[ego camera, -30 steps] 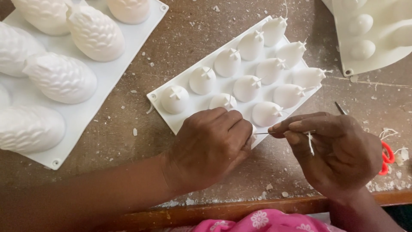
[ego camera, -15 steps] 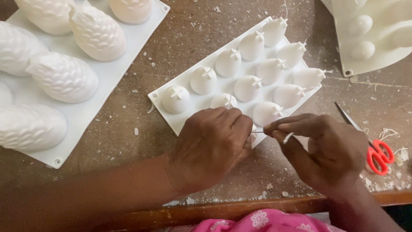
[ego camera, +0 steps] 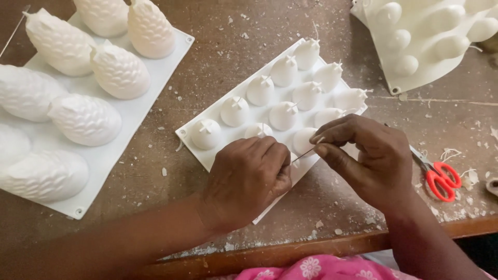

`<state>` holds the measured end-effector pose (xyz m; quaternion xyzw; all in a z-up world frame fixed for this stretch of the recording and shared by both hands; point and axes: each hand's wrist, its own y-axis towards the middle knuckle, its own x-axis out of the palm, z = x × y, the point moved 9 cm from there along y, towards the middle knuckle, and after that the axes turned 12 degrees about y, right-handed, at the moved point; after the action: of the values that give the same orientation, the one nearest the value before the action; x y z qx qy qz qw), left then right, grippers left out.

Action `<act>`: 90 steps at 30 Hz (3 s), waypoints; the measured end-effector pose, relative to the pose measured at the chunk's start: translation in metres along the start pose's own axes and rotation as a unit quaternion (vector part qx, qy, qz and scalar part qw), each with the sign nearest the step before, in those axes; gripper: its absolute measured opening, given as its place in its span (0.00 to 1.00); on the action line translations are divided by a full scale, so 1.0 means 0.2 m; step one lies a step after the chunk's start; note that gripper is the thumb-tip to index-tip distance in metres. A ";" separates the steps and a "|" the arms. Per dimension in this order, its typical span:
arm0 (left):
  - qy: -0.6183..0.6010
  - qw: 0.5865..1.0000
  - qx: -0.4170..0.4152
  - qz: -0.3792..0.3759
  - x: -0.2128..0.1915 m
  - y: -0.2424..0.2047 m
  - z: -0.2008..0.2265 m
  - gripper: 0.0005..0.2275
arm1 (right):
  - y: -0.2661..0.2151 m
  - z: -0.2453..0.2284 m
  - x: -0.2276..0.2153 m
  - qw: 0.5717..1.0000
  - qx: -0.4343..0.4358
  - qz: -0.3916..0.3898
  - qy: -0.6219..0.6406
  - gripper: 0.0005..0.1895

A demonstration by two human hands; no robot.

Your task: Manually inserting wicks into candle molds using a needle and thread.

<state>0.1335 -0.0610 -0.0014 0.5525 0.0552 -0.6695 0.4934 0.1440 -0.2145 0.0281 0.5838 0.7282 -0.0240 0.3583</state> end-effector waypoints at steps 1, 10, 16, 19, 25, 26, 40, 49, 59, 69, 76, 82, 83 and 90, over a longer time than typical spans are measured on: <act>-0.003 1.000 -0.002 -0.003 0.00 0.00 0.00 0.08 | 0.01 -0.01 0.01 1.000 -0.008 -0.008 -0.013 0.05; -0.011 1.000 0.014 -0.002 -0.05 0.01 0.01 0.09 | 0.04 -0.11 0.13 0.997 -0.022 -0.057 -0.041 0.05; -0.028 1.000 -0.010 0.003 -0.08 0.03 -0.03 0.09 | 0.05 -0.18 0.08 0.998 -0.022 -0.052 0.006 0.09; -0.078 0.993 -0.072 -0.051 -0.07 0.05 -0.12 0.08 | -0.06 0.02 -0.17 0.997 0.066 0.007 0.034 0.11; -0.193 0.974 -0.104 -0.050 -0.10 0.08 -0.20 0.09 | -0.30 0.31 0.18 0.907 0.362 -0.106 0.188 0.18; -0.191 0.975 -0.099 -0.049 -0.10 0.08 -0.20 0.09 | -0.30 0.28 0.25 0.908 0.359 -0.102 0.187 0.18; -0.240 0.959 -0.144 -0.049 -0.05 0.05 -0.26 0.11 | -0.29 0.27 0.36 0.818 0.372 0.097 0.428 0.14; -0.232 0.967 -0.101 -0.027 -0.06 0.05 -0.24 0.11 | -0.42 0.32 0.27 0.883 0.390 0.049 0.257 0.06; -0.238 0.965 -0.102 -0.040 -0.04 0.05 -0.23 0.11 | -0.49 0.32 0.24 0.849 0.450 0.059 0.271 0.07; -0.250 0.961 -0.107 -0.045 -0.04 0.05 -0.24 0.11 | -0.51 0.32 0.23 0.852 0.441 0.049 0.277 0.07; -0.233 0.965 -0.114 -0.045 -0.04 0.05 -0.24 0.11 | -0.53 0.31 0.21 0.837 0.464 0.056 0.285 0.07; -0.245 0.961 -0.119 -0.046 -0.04 0.04 -0.24 0.11 | -0.58 0.36 0.18 0.834 0.456 0.060 0.307 0.07; -0.245 0.961 -0.120 -0.046 -0.04 0.04 -0.24 0.11 | -0.58 0.36 0.18 0.833 0.456 0.060 0.307 0.07; -0.241 0.962 -0.118 -0.049 -0.03 0.04 -0.24 0.11 | -0.63 0.39 0.14 0.832 0.460 0.064 0.303 0.07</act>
<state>0.1718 -0.0320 -0.0108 0.3091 0.0403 -0.7952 0.5201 0.0718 -0.2663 -0.0926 0.7044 0.6661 -0.1554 -0.1897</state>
